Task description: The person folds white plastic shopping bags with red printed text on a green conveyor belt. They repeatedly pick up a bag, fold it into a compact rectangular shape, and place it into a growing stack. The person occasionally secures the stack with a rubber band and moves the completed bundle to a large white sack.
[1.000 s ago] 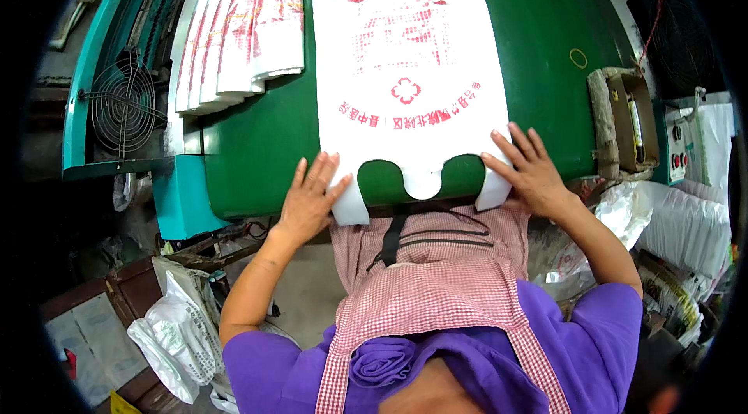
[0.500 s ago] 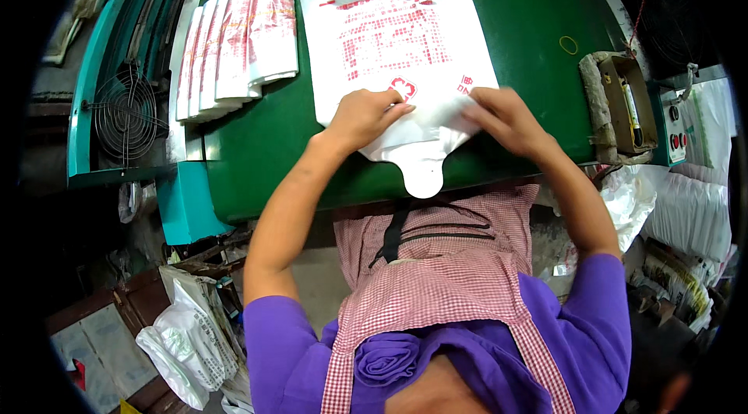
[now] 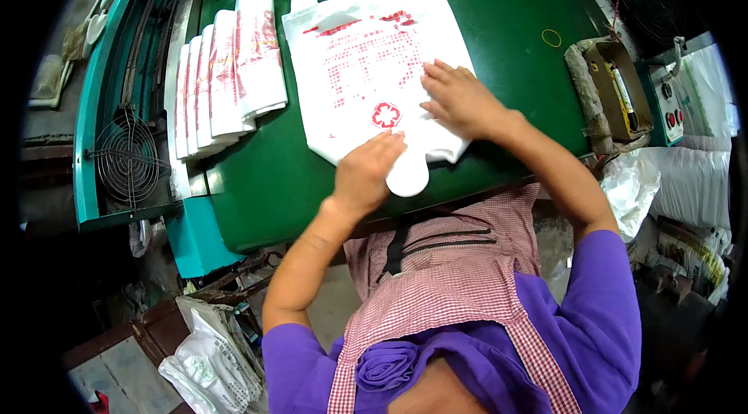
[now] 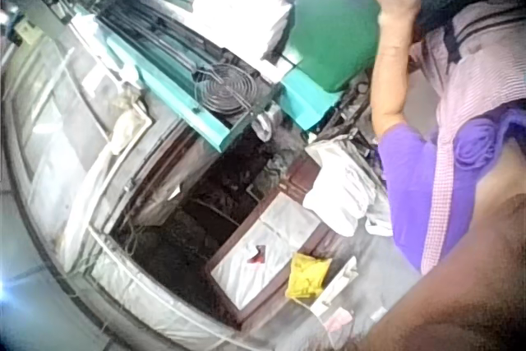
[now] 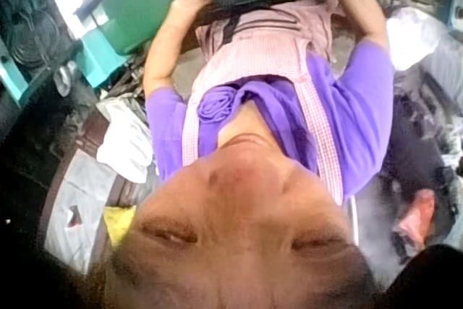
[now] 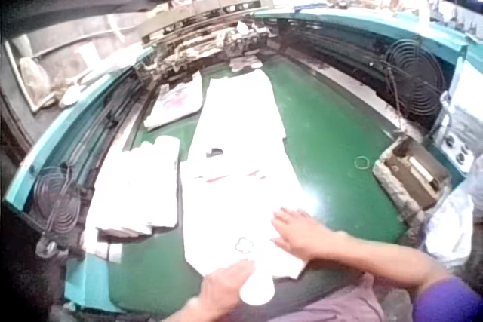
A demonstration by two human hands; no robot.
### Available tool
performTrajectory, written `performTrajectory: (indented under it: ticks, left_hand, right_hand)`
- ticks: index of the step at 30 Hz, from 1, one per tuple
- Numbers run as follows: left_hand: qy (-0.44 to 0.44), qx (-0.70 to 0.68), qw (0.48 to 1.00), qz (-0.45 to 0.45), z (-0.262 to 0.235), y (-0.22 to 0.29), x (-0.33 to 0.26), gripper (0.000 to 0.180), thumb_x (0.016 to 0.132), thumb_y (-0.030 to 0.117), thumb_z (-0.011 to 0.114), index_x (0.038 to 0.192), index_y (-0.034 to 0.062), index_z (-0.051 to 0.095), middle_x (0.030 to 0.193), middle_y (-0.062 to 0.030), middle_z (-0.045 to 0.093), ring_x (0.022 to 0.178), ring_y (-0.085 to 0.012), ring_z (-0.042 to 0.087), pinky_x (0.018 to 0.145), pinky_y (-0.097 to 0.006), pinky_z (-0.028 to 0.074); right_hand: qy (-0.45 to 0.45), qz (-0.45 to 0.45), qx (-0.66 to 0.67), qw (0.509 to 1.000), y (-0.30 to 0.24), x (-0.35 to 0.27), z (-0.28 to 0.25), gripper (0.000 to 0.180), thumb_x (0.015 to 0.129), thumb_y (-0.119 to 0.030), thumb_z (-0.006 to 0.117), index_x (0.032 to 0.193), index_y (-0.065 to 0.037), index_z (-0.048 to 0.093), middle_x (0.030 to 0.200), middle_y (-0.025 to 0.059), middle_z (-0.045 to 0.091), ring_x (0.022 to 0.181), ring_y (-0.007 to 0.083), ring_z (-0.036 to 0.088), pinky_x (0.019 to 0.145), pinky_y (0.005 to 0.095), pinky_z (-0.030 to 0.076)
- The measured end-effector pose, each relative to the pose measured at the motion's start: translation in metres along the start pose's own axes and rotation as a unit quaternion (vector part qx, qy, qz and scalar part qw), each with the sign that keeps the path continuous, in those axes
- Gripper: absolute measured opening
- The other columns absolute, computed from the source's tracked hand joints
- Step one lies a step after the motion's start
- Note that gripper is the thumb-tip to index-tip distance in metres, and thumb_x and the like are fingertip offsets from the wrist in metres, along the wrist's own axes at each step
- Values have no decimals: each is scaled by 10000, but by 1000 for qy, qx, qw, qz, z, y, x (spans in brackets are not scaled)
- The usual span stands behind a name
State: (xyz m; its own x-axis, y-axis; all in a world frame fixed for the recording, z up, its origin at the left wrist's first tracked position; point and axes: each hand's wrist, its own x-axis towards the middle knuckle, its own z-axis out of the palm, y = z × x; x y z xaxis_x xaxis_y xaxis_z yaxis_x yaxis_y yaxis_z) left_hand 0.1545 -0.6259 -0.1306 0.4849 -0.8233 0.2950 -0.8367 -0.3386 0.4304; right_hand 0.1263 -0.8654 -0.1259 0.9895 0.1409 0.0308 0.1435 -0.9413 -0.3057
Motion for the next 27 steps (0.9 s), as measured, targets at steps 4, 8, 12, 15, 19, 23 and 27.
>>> performTrajectory:
  ticks: [4,8,12,15,19,23,27]
  left_hand:
    - [-259,-203,928,-175,-40,-49,68,231,871,131,560,1068,30,624,933,-177,668,860,-339,642,777,-395,497]
    - [17,52,988,-142,-16,-49,61,387,762,156,696,1131,83,604,1005,-136,650,915,-292,628,810,-393,489]
    - [-50,100,992,61,-38,-8,16,566,680,135,722,1203,21,537,1287,-169,503,1160,-339,509,971,-432,421]
    - [-44,148,988,17,-24,-6,11,538,641,84,693,1157,27,550,1184,-149,563,1066,-323,562,903,-403,466]
    - [-51,116,992,-17,-23,-17,36,310,668,24,619,977,47,605,909,-111,607,841,-293,609,719,-382,508]
    - [-100,-54,990,-80,-44,-35,30,301,704,8,614,998,68,634,1015,-118,636,946,-309,614,774,-387,507]
    - [-276,-73,957,42,-59,-14,4,378,655,10,651,1011,135,666,1421,-101,408,1352,-404,286,1063,-516,285]
  right_hand:
    - [104,-130,128,978,-22,-8,-31,548,901,-401,546,1263,7,506,1351,215,463,1284,369,404,1065,429,325]
    - [27,-87,-4,996,-30,-11,9,713,848,-482,591,1318,29,427,1451,209,328,1369,352,267,1105,500,233]
    - [72,-91,34,993,-21,-24,22,727,816,-455,630,1310,39,430,1429,202,357,1368,355,268,1108,502,224]
    - [131,-142,135,972,-34,-35,1,671,784,-328,690,1306,16,447,1395,196,399,1340,356,314,1092,495,257]
    - [70,-14,526,847,-59,-93,-5,579,860,-151,645,1349,26,392,1336,201,468,1234,310,481,1029,388,387]
    - [61,194,857,472,-28,-79,0,599,946,-211,532,1408,37,242,1330,211,469,1166,271,544,967,378,473]
    - [14,155,837,525,15,-51,-3,538,823,53,516,1340,7,378,1207,163,567,1141,247,562,954,363,494]
